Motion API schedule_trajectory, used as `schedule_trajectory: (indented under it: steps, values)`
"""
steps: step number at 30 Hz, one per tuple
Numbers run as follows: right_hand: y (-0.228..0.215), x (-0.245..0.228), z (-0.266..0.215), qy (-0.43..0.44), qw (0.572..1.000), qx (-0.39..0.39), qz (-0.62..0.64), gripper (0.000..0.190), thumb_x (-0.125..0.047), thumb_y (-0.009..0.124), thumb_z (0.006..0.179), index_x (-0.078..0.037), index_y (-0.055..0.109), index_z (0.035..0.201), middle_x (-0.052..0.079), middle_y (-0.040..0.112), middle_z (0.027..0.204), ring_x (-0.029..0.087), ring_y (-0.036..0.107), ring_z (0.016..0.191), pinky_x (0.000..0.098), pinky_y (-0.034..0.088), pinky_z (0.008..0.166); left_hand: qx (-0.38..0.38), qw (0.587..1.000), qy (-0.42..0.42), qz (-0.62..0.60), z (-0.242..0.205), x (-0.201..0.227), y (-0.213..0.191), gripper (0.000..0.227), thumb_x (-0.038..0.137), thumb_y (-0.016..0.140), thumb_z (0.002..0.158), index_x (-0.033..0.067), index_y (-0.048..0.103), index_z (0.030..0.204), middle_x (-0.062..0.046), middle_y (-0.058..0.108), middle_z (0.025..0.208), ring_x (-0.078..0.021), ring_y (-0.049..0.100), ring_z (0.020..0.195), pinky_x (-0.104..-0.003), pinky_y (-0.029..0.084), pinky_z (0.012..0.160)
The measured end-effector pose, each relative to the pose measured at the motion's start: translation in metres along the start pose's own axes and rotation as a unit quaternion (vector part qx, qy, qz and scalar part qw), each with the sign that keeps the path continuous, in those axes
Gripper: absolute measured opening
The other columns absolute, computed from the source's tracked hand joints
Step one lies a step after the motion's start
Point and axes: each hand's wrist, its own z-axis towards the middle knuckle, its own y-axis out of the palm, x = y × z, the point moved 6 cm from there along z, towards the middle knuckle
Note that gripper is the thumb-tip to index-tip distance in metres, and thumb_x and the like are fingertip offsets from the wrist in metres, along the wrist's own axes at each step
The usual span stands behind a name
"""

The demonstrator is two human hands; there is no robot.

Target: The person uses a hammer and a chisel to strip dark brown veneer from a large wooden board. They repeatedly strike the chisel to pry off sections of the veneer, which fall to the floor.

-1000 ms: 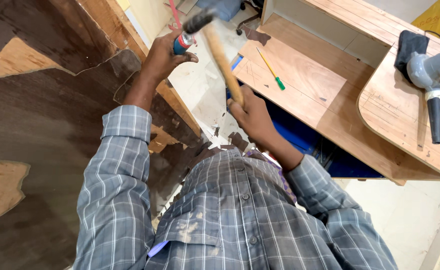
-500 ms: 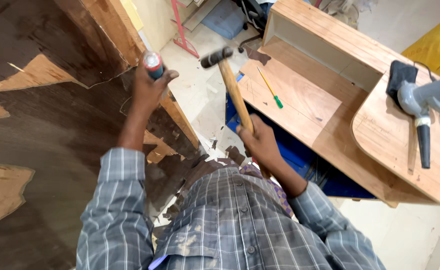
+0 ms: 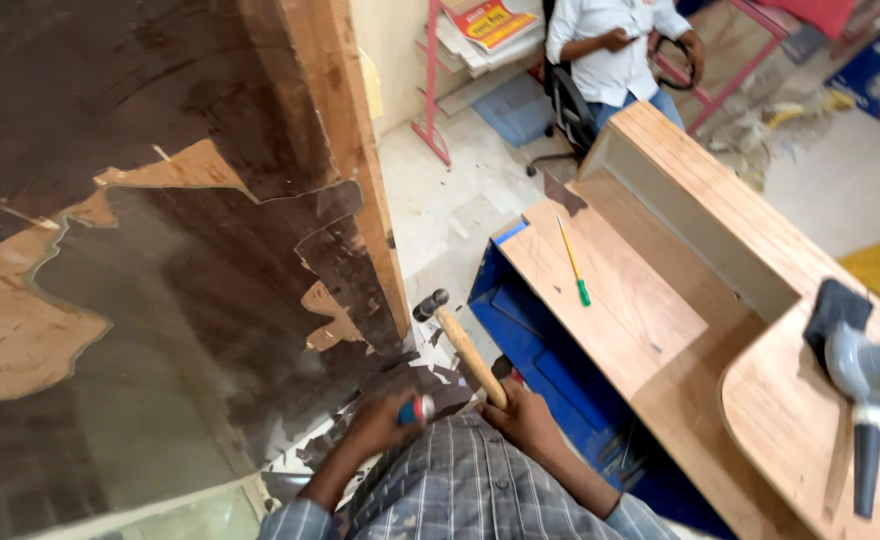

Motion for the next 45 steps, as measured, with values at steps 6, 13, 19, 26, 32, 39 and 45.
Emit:
schedule_trajectory:
  steps: [6,13,19,26,32,39,45]
  values:
    - [-0.027,-0.011,0.016,0.015,0.997,-0.077,-0.015,0.041,-0.038,0.083,0.08,-0.006,0.066,0.098,0.012,0.069,0.071,0.021,0.065,0.063,0.0372,0.051,0.062,-0.026,0.984,-0.069,-0.159,-0.028,-0.016,0.073,0.023,0.027,0.062,0.093,0.0153,0.073,0.11,-0.012,0.077,0.105,-0.0244,0.075,0.096,-0.039,0.054,0.087]
    - [-0.061,-0.011,0.04,-0.04,0.99,-0.129,0.028,0.032,-0.035,0.08,0.083,-0.007,0.071,0.095,0.006,0.071,0.067,0.013,0.064,0.06,0.0315,0.051,0.059,-0.041,0.929,-0.19,-0.316,0.021,-0.009,0.143,0.037,0.04,0.045,0.101,0.0201,0.072,0.115,-0.011,0.076,0.109,-0.0253,0.072,0.095,-0.037,0.05,0.087]
    - [-0.072,0.004,0.062,-0.055,0.983,-0.167,0.041,0.029,-0.031,0.079,0.085,-0.004,0.067,0.088,0.006,0.068,0.065,0.013,0.055,0.059,0.0309,0.046,0.056,0.079,0.976,-0.147,-0.138,0.025,0.063,0.081,0.045,0.043,0.066,0.094,0.0115,0.047,0.119,-0.017,0.072,0.106,-0.0337,0.072,0.094,-0.045,0.054,0.081]
    - [-0.086,0.006,0.069,-0.069,0.987,-0.146,0.026,0.025,-0.027,0.075,0.087,-0.004,0.065,0.087,0.007,0.06,0.064,0.015,0.053,0.059,0.0339,0.046,0.057,0.351,0.935,-0.047,0.005,-0.002,0.12,-0.035,0.069,0.042,0.08,0.083,0.0059,0.053,0.134,-0.018,0.069,0.113,-0.0387,0.071,0.094,-0.049,0.057,0.077]
    - [-0.077,-0.002,0.082,-0.075,0.988,-0.137,0.003,0.024,-0.029,0.074,0.087,-0.007,0.065,0.087,0.007,0.061,0.062,0.017,0.057,0.057,0.0338,0.048,0.058,0.399,0.902,0.071,0.147,0.0,0.184,-0.155,0.039,0.033,0.08,0.083,0.0197,0.066,0.117,-0.006,0.068,0.105,-0.0267,0.067,0.103,-0.047,0.048,0.088]
    - [-0.06,-0.029,0.081,-0.124,0.989,-0.083,-0.006,0.024,-0.029,0.075,0.087,-0.007,0.066,0.087,0.006,0.062,0.065,0.016,0.057,0.058,0.0324,0.049,0.059,0.54,0.774,0.233,0.233,0.023,0.269,-0.287,0.045,0.019,0.083,0.08,0.017,0.063,0.119,-0.002,0.068,0.098,-0.0219,0.069,0.099,-0.042,0.047,0.085]
    - [-0.055,-0.037,0.074,-0.107,0.993,-0.049,0.02,0.024,-0.027,0.077,0.087,-0.006,0.066,0.087,0.008,0.061,0.063,0.014,0.055,0.057,0.0322,0.047,0.057,0.587,0.719,0.296,0.229,0.034,0.269,-0.326,0.052,0.025,0.092,0.073,0.016,0.062,0.115,-0.004,0.07,0.1,-0.0249,0.072,0.091,-0.04,0.055,0.078]
